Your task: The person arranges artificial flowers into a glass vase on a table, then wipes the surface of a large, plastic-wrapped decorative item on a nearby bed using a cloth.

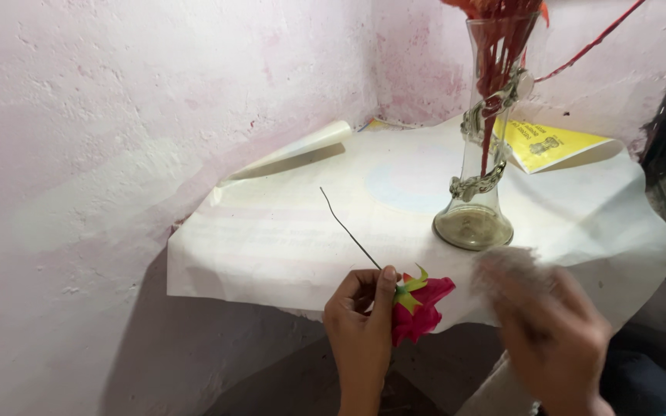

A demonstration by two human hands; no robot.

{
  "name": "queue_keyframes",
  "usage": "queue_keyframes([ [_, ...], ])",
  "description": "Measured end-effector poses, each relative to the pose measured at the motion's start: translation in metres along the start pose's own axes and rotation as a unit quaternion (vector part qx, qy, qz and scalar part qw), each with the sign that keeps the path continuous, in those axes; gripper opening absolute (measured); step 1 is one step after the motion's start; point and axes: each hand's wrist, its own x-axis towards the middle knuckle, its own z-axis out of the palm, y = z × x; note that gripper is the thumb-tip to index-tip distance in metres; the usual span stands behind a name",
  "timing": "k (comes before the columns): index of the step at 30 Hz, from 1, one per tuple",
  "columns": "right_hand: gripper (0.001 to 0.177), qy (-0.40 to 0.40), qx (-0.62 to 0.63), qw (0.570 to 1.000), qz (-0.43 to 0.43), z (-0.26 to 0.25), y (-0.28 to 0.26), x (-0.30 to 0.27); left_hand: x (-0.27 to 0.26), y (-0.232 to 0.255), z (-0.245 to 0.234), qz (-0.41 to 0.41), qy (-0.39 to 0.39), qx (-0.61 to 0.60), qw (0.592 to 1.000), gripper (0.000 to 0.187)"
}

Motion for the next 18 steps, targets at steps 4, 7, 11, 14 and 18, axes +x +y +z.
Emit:
queue_keyframes([
  [4, 0.048, -0.072, 0.028, 0.995, 0.065, -0.005, 0.008, 0.001, 0.002, 0.005, -0.002, 0.032, -0.062, 0.068, 0.995, 0.030],
  [7, 0.050, -0.108, 0.034, 0.993, 0.042, -0.013, 0.027, 0.025, 0.015, 0.014, -0.011, -0.014, -0.282, 0.070, 0.957, 0.026],
  [11, 0.045, -0.205, 0.019, 0.976, -0.070, -0.014, 0.040, 0.044, 0.035, 0.026, -0.016, -0.077, -0.584, -0.006, 0.808, 0.030],
  [14, 0.027, -0.155, 0.061, 0.981, -0.096, -0.015, 0.043, 0.052, 0.047, 0.043, -0.003, -0.064, -0.565, -0.070, 0.820, 0.025],
  [18, 0.015, -0.206, 0.278, 0.928, 0.138, -0.014, 0.050, 0.068, 0.055, 0.069, 0.024, 0.048, -0.462, -0.125, 0.877, 0.033],
])
